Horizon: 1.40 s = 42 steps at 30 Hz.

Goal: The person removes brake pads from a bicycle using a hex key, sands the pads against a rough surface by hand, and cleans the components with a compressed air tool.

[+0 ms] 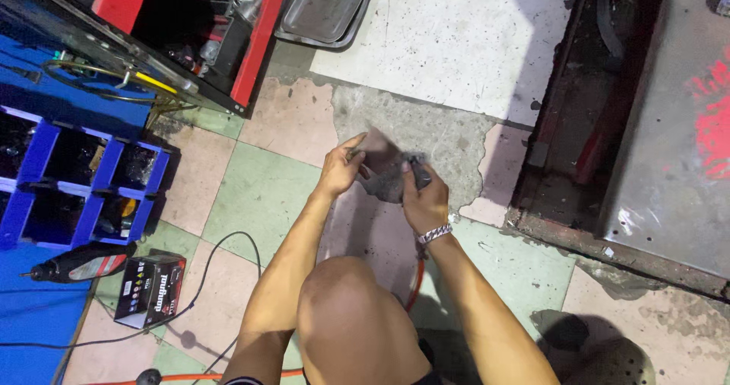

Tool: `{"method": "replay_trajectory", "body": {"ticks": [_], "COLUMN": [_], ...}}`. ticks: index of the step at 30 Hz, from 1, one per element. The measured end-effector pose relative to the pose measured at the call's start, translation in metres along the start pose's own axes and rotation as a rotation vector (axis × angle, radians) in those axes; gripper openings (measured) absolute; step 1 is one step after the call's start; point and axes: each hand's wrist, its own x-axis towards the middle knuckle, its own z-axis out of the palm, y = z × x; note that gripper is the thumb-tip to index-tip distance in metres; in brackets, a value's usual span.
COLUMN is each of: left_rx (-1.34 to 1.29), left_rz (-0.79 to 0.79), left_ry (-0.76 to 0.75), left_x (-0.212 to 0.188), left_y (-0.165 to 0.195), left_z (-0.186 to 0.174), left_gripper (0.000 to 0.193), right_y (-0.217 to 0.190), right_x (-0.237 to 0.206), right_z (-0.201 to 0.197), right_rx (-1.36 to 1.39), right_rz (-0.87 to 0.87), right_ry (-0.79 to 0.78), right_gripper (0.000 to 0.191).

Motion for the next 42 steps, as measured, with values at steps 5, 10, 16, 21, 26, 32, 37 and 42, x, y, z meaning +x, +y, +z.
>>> {"method": "replay_trajectory", "body": {"ticks": [5,10,16,21,26,32,37,42], "left_rx": [-0.432,-0.535,-0.524,-0.443,-0.096,-0.075,0.279,0.587], "left_rz": [-0.079,-0.122,-0.172,-0.006,0.249,0.257,0.684,0.460], "left_ry": [0.029,0.099,0.121,-0.045,-0.203,-0.576,-0.410,-0.338], "left_x": [0.006,0.010,0.008,-0.013,-0.050,-0.055,-0.054,-0.061], "left_y": [-0.001,-0.019,-0.009,0.085,0.241,0.377,0.392,0.399], "left_z": [-0.002,-0.001,0.005,-0.001,0.001,0.108,0.183,0.182], "left_gripper": [0.056,0.057,0.053,0.042,0.028,0.034,0.035,0.065], "right_y": [0.009,-0.006,0.014,0.048,0.030,-0.098,-0.173,-0.152], "right_x": [-0.012,-0.026,-0.028,-0.025,-0.052,-0.133,-0.123,-0.053], "right_z": [-0.003,-0.007,-0.003,0.001,-0.046,-0.205,-0.369,-0.407], "right_rx": [-0.145,-0.066,0.096,0.004,0.051,-0.139,-0.508,-0.756], "right_rz": [-0.208,0.043,0.216,0.283,0.158,-0.114,-0.695,-0.767], "right_ry": [0.015,0.005,-0.050,-0.152,-0.320,-0.391,0.016,-0.143], "right_gripper": [0.038,0.042,0.043,0.052,0.046,0.035,0.033,0.041]}}
